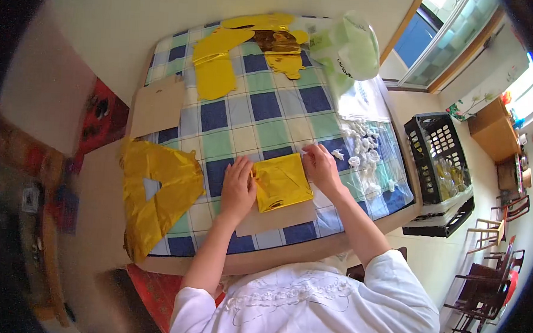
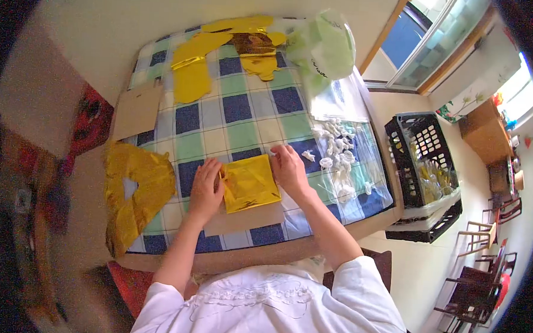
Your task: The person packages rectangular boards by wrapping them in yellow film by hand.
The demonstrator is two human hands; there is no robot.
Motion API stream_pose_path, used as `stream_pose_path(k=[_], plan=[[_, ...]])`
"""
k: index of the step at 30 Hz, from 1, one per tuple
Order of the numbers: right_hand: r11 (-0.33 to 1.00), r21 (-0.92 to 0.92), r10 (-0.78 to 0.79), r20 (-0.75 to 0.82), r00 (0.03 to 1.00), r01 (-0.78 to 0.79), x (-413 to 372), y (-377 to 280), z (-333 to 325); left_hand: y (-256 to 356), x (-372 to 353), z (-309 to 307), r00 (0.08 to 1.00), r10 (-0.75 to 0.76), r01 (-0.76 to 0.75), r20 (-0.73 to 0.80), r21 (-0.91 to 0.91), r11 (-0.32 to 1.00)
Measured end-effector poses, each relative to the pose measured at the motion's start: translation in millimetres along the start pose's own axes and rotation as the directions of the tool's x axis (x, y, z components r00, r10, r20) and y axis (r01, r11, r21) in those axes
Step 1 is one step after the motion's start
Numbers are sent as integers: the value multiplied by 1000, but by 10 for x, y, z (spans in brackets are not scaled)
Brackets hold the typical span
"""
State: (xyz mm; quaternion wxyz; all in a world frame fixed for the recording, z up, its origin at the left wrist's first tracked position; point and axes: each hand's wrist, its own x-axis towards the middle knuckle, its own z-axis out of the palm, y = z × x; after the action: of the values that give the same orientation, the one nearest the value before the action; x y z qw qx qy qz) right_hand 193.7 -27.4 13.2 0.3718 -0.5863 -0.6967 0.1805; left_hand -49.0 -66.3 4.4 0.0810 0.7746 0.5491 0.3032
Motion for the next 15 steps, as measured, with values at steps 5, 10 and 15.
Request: stream_pose_path(k=[5,10,15], plan=[[992,52,111,56,992,-114,20,-135,-41,337,411,-1,1000,-19,19,5,-47,999],[968,106,223,51,973,-228,43,-82,24,456,539,299,996,84,-84,2,-73,994],[948,174,258,78,963,-268,79,-152,16,396,484,337,988,151,-148,17,-126,981]])
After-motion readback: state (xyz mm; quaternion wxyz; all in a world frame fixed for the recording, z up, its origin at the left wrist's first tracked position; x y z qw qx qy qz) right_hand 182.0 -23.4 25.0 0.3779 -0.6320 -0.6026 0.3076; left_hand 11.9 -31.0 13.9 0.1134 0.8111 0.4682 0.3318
